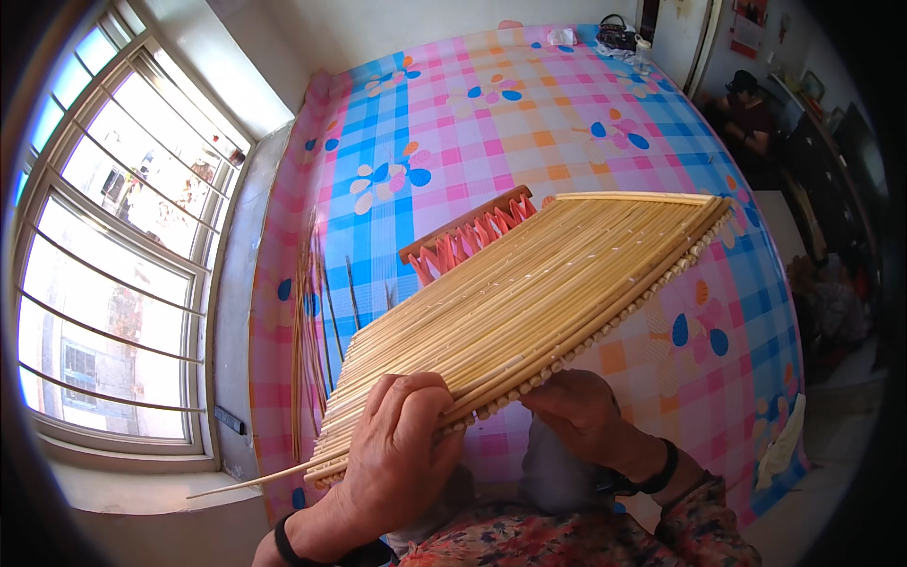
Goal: The person weaves together thin bamboo sticks using thread by hand, tying knots to secure the sticks into a flat mat.
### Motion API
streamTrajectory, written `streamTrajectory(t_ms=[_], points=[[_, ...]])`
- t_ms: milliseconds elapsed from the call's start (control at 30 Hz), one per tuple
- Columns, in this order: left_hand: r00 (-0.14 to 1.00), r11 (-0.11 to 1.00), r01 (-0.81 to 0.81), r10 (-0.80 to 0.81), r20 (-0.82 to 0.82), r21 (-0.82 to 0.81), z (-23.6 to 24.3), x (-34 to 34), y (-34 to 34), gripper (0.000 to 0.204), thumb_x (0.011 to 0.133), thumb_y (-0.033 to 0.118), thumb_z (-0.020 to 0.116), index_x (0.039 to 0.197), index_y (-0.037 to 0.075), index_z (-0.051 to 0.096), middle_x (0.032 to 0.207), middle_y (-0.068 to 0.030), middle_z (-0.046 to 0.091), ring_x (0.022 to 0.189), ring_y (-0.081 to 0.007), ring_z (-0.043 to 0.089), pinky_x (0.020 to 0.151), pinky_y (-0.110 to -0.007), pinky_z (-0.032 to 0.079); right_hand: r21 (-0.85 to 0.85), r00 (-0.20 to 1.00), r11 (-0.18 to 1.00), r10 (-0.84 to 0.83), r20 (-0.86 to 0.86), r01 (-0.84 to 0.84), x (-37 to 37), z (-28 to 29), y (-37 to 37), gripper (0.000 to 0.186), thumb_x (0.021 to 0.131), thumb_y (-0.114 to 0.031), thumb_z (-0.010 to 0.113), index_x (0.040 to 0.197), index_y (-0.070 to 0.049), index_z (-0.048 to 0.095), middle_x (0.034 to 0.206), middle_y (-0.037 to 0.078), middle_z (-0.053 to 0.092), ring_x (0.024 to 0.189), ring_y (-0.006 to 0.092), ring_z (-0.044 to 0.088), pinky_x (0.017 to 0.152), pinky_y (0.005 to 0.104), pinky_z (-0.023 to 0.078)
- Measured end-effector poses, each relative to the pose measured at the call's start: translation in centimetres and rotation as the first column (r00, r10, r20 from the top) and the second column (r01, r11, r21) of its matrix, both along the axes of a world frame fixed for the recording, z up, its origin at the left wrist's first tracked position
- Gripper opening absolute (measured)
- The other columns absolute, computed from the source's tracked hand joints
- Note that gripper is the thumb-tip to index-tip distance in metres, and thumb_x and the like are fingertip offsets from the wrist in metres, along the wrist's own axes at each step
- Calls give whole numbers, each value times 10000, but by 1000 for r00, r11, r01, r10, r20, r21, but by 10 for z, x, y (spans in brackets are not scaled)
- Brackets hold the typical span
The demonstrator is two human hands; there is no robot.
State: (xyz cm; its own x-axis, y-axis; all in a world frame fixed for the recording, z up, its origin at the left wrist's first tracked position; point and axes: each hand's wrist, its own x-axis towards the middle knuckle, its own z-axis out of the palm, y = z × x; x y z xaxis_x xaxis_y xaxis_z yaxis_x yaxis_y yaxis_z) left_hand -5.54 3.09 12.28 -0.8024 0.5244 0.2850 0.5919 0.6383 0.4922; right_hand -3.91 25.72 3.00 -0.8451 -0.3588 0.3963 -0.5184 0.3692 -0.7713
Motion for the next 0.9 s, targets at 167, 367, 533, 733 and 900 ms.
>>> streamTrajectory(t_ms=[167,367,533,733,900], points=[[1000,1000,-9,9,6,3,2,0,-1,370,688,-14,727,990,38,518,1012,-135,579,863,-334,552,758,-421,471,-24,1000,1000,5,-26,-6,-1,-3,-1,281,822,21,663,1091,-56,644,808,110,657,683,310,625,573,408,464],[1000,1000,-8,8,5,9,3,-2,-1,370,687,-12,728,985,39,516,1010,-133,581,853,-333,552,752,-421,472,-1,1000,1000,-3,-25,2,-2,2,-2,283,818,34,660,1087,-55,647,827,113,663,691,313,627,586,409,473],[999,1000,10,-10,-36,2,2,-2,-1,389,683,-23,725,1010,30,519,1008,-138,579,842,-338,550,751,-425,471,-8,999,1000,-9,-31,8,-2,1,-3,277,815,29,667,1078,-58,650,837,114,663,695,315,627,585,408,475],[1000,1000,13,-14,-19,-2,2,-1,-3,391,688,-27,715,1023,21,518,1036,-149,570,864,-348,545,758,-431,471,-34,999,999,-24,-37,23,-3,3,-5,277,807,21,680,1072,-60,662,749,115,607,641,306,595,544,407,437],[1000,999,30,-30,1,-13,2,0,-3,395,693,-31,708,1038,11,520,1049,-155,567,869,-351,543,761,-433,472,-40,999,999,-32,-30,31,-2,5,-4,270,807,21,684,1063,-62,675,710,107,580,607,300,575,526,403,418]])
